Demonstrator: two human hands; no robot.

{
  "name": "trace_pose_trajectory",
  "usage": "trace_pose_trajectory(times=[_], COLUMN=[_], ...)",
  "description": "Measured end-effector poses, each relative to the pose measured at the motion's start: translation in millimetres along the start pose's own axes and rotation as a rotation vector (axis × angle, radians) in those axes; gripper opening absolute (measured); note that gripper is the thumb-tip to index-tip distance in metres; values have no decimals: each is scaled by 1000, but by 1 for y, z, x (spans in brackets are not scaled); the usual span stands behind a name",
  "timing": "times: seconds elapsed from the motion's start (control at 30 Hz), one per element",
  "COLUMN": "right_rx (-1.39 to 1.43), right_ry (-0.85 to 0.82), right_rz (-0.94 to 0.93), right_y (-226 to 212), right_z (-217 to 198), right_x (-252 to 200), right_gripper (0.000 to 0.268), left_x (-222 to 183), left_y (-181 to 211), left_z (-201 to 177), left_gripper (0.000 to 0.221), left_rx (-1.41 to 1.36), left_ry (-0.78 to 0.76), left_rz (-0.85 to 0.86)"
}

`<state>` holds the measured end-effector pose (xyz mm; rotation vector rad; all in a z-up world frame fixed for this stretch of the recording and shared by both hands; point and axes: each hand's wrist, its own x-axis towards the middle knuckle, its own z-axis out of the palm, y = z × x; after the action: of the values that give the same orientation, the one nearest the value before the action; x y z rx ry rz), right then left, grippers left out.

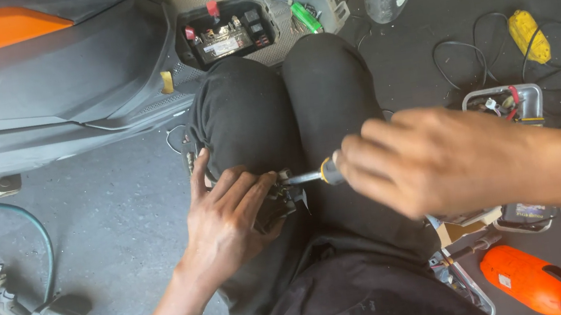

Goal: Repairing the electrical system of a motorcycle by unscrewing components and inspecting wires.

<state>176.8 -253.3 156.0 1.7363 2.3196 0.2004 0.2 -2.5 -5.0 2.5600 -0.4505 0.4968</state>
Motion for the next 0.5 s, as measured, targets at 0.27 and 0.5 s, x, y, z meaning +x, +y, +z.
trace_pose_trajectory(times=[0.27, 0.5], right_rx=[700, 1066], right_ry=[-638, -673], right_rz=[745, 1140], right_y=[-5, -12], right_z=[-17, -5], right_x=[24, 32], right_gripper=[37, 18], left_x=[2, -3], left_y=[0, -1], left_z=[-6, -1], left_gripper=[57, 57], left_rx=[17, 28], left_ry=[-37, -17], left_rz=[-6, -7])
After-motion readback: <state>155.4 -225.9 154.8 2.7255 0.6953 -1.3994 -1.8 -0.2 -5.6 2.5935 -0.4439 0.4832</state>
